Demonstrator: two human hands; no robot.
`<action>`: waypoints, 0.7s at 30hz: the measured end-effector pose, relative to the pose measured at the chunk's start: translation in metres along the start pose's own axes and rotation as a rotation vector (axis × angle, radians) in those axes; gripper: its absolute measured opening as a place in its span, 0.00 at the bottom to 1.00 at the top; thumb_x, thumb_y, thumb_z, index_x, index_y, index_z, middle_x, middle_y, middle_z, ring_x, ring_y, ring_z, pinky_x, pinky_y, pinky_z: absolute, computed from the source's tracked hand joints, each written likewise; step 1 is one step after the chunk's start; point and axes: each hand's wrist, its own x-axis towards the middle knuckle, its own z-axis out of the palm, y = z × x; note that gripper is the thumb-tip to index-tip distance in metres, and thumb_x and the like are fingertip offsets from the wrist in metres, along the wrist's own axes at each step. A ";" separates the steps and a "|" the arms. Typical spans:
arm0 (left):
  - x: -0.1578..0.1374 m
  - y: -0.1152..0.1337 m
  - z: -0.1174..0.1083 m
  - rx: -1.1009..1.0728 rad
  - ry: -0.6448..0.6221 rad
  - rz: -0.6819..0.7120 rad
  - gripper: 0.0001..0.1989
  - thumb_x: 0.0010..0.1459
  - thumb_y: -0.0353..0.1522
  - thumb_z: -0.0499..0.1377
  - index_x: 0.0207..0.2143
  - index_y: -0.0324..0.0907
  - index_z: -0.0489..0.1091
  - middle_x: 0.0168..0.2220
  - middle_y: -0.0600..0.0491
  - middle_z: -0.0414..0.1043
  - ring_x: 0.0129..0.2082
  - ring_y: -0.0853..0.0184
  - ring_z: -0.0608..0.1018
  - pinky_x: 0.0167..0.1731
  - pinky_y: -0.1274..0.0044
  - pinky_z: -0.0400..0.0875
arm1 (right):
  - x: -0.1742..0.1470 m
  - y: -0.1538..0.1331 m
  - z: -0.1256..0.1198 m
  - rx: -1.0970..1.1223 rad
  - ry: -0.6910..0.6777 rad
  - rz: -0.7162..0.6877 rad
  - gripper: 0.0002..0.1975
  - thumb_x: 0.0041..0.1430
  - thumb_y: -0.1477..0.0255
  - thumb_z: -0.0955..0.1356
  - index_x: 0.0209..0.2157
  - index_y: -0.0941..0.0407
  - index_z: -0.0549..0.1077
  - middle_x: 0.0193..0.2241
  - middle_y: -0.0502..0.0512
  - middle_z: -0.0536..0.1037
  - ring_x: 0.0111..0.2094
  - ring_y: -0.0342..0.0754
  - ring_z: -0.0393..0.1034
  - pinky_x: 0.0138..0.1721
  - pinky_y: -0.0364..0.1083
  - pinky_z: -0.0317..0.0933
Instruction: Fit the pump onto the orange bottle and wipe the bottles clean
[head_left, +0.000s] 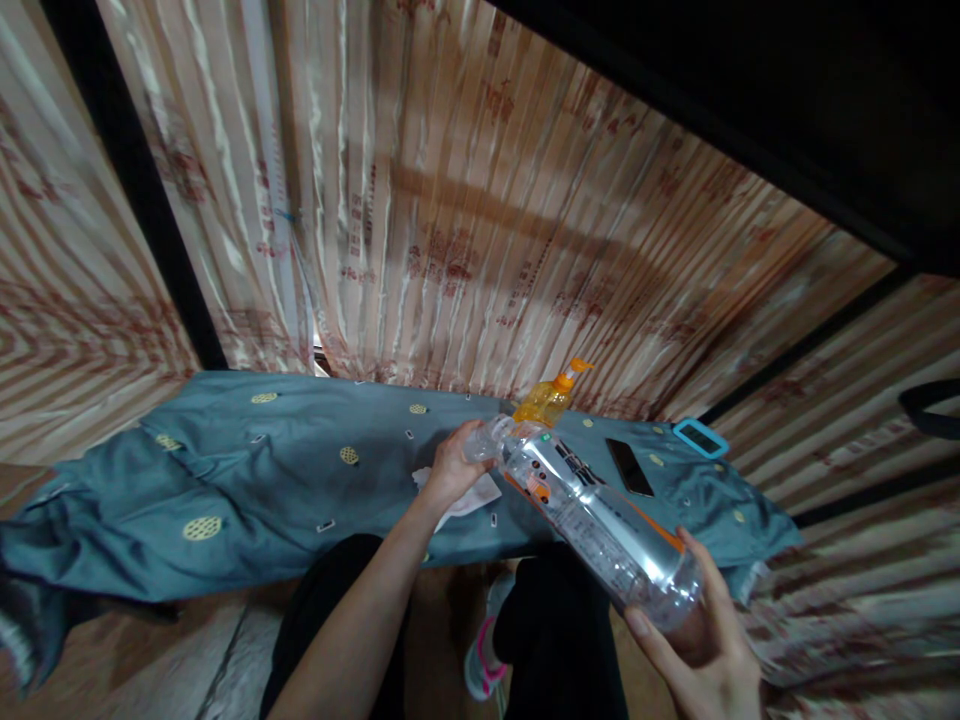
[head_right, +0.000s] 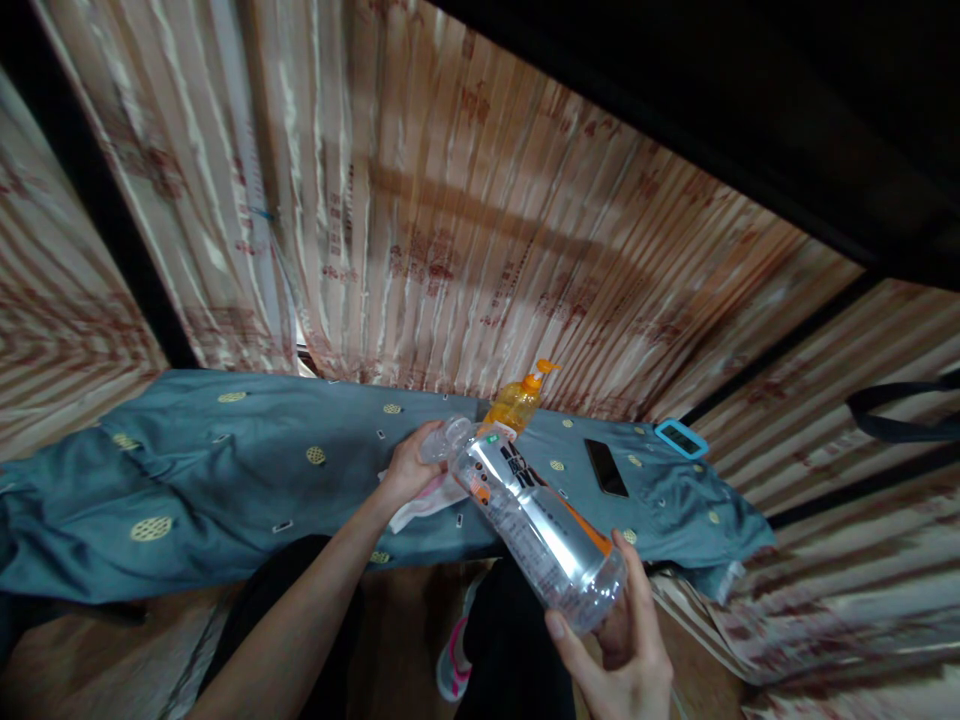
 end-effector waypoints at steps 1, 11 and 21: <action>0.000 0.001 0.000 -0.004 -0.001 -0.003 0.27 0.42 0.23 0.68 0.47 0.43 0.73 0.45 0.52 0.79 0.45 0.61 0.80 0.49 0.71 0.74 | 0.000 0.000 0.000 -0.003 -0.003 0.004 0.52 0.41 0.51 0.73 0.63 0.65 0.61 0.60 0.65 0.68 0.60 0.62 0.62 0.51 0.48 0.68; 0.002 0.002 0.000 -0.059 0.005 -0.079 0.28 0.40 0.24 0.69 0.47 0.43 0.73 0.46 0.51 0.80 0.45 0.59 0.80 0.49 0.69 0.73 | 0.001 0.000 0.002 0.022 -0.003 -0.002 0.51 0.42 0.52 0.73 0.63 0.65 0.61 0.62 0.65 0.66 0.65 0.63 0.55 0.49 0.45 0.68; 0.001 -0.004 0.002 -0.091 -0.015 -0.063 0.28 0.42 0.26 0.69 0.48 0.43 0.71 0.44 0.52 0.79 0.42 0.61 0.80 0.45 0.71 0.74 | 0.000 -0.004 0.003 0.142 -0.031 0.022 0.50 0.43 0.56 0.75 0.64 0.62 0.58 0.63 0.62 0.64 0.59 0.56 0.65 0.48 0.43 0.68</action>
